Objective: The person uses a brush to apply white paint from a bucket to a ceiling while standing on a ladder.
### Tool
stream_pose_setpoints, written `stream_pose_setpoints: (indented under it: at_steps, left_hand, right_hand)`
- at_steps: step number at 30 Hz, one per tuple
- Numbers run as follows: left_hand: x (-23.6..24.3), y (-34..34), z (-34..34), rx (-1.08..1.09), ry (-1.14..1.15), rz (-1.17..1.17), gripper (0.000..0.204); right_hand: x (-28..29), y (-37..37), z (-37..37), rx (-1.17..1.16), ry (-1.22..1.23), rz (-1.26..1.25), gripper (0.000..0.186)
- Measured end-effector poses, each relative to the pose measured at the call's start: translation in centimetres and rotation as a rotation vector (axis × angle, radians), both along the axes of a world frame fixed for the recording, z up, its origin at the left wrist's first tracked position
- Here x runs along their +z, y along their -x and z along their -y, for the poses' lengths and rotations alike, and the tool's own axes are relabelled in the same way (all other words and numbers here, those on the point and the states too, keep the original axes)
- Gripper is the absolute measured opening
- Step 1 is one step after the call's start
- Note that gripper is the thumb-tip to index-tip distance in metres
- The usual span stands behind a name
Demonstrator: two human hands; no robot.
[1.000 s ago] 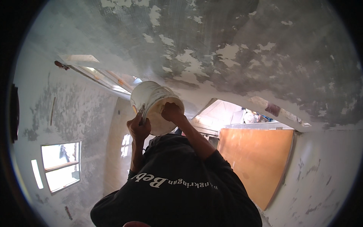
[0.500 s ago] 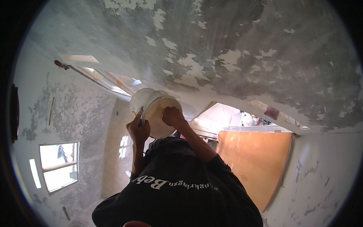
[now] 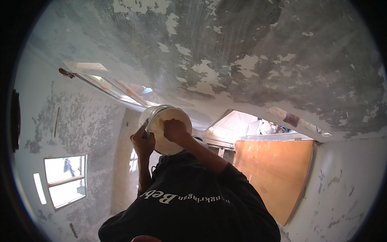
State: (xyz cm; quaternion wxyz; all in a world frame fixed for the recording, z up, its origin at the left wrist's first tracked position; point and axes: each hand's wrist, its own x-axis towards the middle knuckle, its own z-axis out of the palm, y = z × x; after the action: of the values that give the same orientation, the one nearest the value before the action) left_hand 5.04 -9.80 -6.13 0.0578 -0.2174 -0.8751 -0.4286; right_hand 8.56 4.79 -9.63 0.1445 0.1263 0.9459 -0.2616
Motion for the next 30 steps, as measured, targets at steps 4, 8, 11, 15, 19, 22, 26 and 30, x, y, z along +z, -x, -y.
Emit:
stream_pose_setpoints:
  at_steps: [4,8,11,15,19,22,26,30]
  left_hand:
    - [-1.1,0.4,0.9,0.006,-0.013,0.058,0.044]
    - [-1.5,-0.1,1.5,0.021,-0.018,0.076,0.046]
    - [-2.3,0.0,2.2,0.076,-0.024,0.115,0.047]
    - [-1.9,0.6,2.3,0.113,-0.03,0.093,0.046]
    - [-3.3,2.4,4.3,0.203,-0.099,0.175,0.046]
    - [-3.1,2.9,4.5,0.201,-0.123,0.214,0.047]
    - [-2.8,2.7,4.1,0.261,-0.222,0.348,0.047]
    - [-1.6,2.9,3.5,0.297,-0.371,0.479,0.041]
  right_hand:
    - [0.5,-0.2,0.8,0.036,0.022,-0.124,0.017]
    - [-1.9,0.0,1.0,0.043,-0.008,-0.193,0.017]
    - [-1.5,-0.5,1.3,0.067,0.03,-0.223,0.02]
    - [-2.7,0.2,1.7,0.083,-0.007,-0.031,0.024]
    - [-1.0,-0.4,1.8,0.046,0.107,-0.082,0.029]
    - [0.6,-1.1,1.1,0.03,0.283,-0.235,0.031]
    - [3.1,-2.6,-0.8,-0.067,0.441,-0.449,0.033]
    - [3.3,-4.5,-2.6,-0.198,0.721,-0.396,0.023]
